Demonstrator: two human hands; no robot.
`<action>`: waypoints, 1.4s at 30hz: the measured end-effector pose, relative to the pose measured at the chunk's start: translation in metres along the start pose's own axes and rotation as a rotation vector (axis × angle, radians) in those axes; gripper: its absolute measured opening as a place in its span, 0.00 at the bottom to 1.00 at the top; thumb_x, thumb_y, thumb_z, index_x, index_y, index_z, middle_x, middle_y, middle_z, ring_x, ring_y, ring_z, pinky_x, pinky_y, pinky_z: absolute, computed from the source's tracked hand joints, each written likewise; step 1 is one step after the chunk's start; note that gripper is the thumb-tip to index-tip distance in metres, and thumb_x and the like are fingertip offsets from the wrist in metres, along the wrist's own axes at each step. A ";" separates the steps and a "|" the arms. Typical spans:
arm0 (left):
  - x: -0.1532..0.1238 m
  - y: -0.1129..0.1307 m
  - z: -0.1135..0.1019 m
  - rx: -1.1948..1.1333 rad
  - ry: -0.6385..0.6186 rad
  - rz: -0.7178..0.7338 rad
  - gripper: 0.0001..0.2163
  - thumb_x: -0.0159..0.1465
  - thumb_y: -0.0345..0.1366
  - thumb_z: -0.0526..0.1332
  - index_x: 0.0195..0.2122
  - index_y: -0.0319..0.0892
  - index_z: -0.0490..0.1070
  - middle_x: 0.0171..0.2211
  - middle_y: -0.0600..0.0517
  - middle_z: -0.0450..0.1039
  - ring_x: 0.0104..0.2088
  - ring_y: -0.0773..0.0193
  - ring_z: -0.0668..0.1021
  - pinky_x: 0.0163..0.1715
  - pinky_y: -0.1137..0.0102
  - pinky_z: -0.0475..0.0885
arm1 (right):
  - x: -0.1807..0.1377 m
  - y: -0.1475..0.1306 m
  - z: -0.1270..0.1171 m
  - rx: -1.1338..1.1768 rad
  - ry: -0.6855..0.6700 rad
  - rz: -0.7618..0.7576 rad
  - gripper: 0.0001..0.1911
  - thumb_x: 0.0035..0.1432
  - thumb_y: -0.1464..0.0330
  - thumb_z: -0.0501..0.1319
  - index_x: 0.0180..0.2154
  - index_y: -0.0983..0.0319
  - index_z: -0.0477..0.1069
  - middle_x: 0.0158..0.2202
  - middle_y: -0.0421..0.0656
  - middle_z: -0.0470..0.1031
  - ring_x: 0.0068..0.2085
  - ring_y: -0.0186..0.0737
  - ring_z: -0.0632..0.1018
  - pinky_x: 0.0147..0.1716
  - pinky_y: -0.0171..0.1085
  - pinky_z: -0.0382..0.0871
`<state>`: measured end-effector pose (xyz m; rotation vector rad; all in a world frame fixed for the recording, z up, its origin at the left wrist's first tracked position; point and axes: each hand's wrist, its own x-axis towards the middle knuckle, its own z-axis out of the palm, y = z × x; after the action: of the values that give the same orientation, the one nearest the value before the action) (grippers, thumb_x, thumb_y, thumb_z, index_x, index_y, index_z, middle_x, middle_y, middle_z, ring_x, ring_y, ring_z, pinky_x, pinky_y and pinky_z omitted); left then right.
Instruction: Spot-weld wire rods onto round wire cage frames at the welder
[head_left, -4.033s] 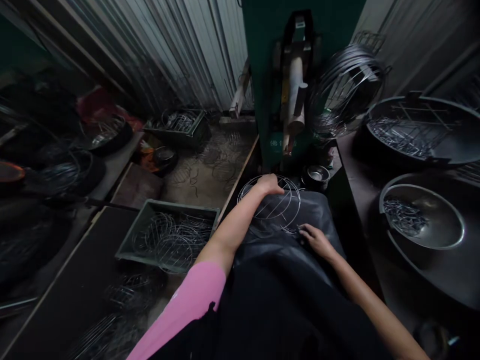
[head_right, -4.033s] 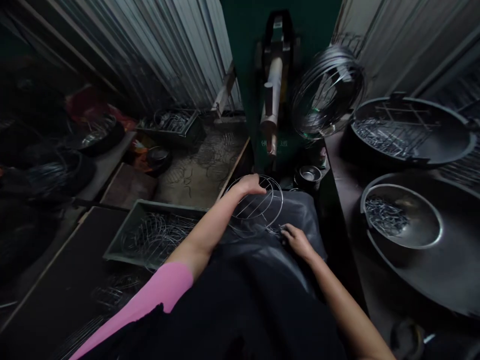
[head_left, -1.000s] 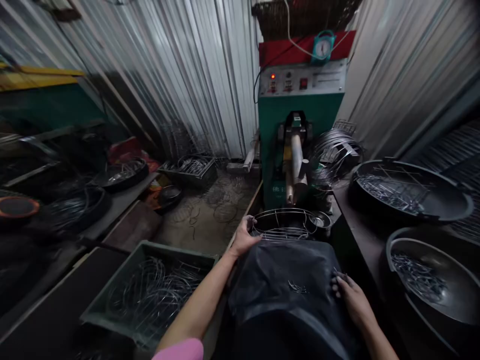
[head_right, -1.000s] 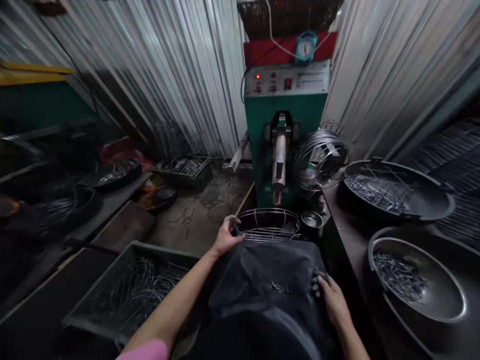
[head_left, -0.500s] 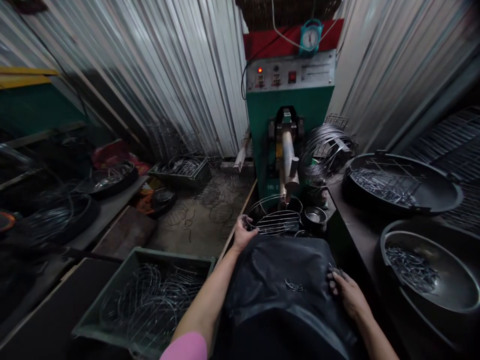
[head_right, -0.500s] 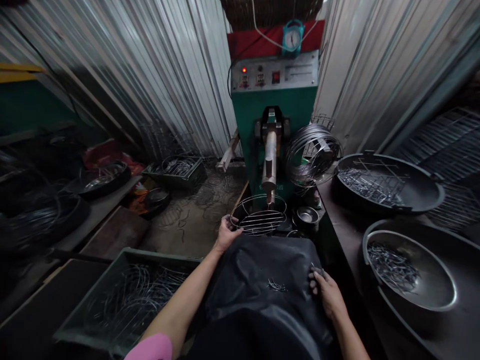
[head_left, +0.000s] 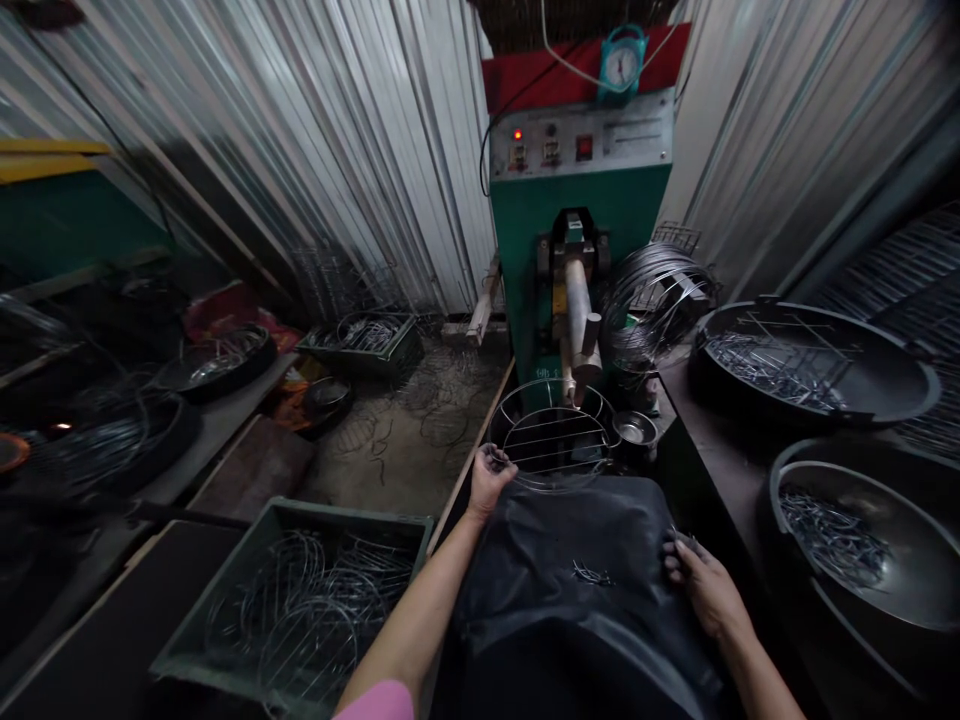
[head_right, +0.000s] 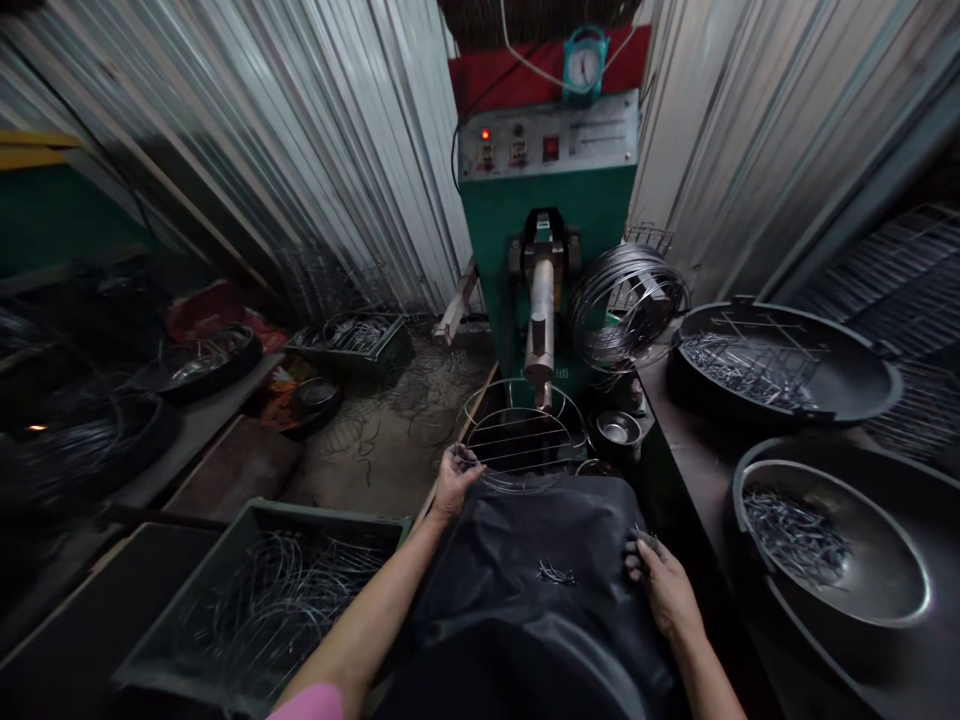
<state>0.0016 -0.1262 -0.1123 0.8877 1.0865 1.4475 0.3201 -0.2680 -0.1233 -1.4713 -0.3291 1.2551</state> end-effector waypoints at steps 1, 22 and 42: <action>-0.004 0.001 0.003 -0.039 0.001 -0.021 0.25 0.44 0.34 0.68 0.41 0.41 0.59 0.31 0.55 0.66 0.31 0.71 0.72 0.37 0.70 0.69 | -0.001 -0.001 0.001 -0.005 -0.003 -0.007 0.19 0.34 0.64 0.70 0.32 0.65 0.72 0.24 0.40 0.73 0.21 0.30 0.69 0.16 0.28 0.63; -0.049 0.017 0.009 -0.168 0.127 -0.226 0.23 0.44 0.37 0.66 0.40 0.42 0.61 0.28 0.58 0.62 0.23 0.74 0.67 0.22 0.77 0.63 | 0.001 0.006 0.003 0.049 0.031 -0.042 0.19 0.36 0.65 0.70 0.33 0.63 0.71 0.25 0.40 0.72 0.23 0.32 0.72 0.17 0.29 0.66; -0.041 0.031 0.022 -0.233 0.172 -0.275 0.21 0.43 0.39 0.68 0.34 0.42 0.60 0.20 0.62 0.56 0.18 0.77 0.61 0.18 0.78 0.57 | 0.001 0.009 0.004 0.052 0.011 -0.034 0.20 0.35 0.63 0.71 0.32 0.63 0.71 0.25 0.40 0.73 0.23 0.31 0.72 0.18 0.28 0.66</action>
<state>0.0187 -0.1633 -0.0746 0.4366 1.0916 1.4012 0.3136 -0.2680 -0.1304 -1.4218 -0.3107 1.2197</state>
